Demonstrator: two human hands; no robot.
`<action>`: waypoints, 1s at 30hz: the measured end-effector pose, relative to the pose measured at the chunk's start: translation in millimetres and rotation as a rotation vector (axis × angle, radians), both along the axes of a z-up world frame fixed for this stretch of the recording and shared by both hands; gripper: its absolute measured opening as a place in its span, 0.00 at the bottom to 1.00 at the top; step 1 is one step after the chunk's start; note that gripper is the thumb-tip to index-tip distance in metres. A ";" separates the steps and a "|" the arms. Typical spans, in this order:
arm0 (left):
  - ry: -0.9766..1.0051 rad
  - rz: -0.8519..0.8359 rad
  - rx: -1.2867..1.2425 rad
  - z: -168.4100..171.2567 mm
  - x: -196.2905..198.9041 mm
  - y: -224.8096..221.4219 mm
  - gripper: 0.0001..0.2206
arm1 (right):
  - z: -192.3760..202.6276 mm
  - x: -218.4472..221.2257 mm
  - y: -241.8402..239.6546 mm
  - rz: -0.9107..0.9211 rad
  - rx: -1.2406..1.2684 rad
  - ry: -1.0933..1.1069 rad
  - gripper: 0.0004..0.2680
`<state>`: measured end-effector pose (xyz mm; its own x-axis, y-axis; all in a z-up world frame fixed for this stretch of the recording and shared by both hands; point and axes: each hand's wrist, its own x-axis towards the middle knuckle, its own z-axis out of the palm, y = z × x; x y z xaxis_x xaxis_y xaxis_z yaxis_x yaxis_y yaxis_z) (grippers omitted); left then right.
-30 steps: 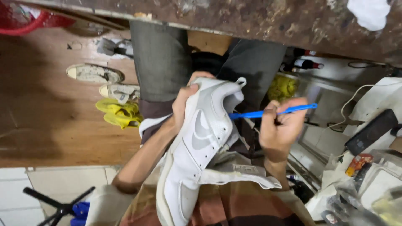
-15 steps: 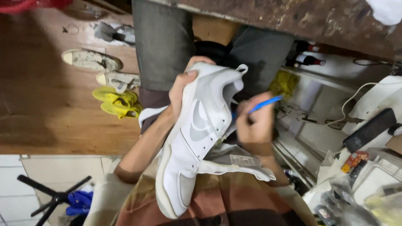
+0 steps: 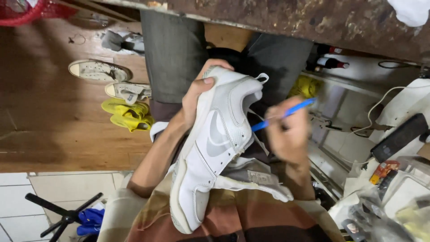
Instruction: A person is cleaning a white sneaker by scrubbing it with a brush and soapy water on a workbench.
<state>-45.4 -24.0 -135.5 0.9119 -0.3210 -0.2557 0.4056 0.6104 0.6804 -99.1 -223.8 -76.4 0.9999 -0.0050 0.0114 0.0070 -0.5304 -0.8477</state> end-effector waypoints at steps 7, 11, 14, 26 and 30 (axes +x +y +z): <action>-0.010 -0.015 -0.010 -11.6 3.2 1.5 0.24 | 11.3 15.4 -2.5 0.041 0.326 0.171 0.07; 0.010 -0.013 -0.059 -16.6 -3.5 1.3 0.26 | 13.0 17.2 -1.0 0.058 0.408 0.206 0.07; -0.014 -0.030 -0.058 -14.0 1.8 2.1 0.27 | 8.6 28.7 -11.2 0.106 0.441 0.220 0.07; -0.012 0.024 -0.093 -7.4 -4.7 0.3 0.24 | -9.4 25.5 -16.2 0.131 0.659 0.235 0.05; 0.000 0.074 -0.161 1.8 -0.8 1.1 0.24 | -5.9 20.2 -9.6 0.102 0.694 0.224 0.05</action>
<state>-46.2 -22.9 -133.7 0.9344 -0.2900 -0.2067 0.3559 0.7395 0.5713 -79.0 -233.5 -82.3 0.9739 0.1561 -0.1649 -0.1848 0.1233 -0.9750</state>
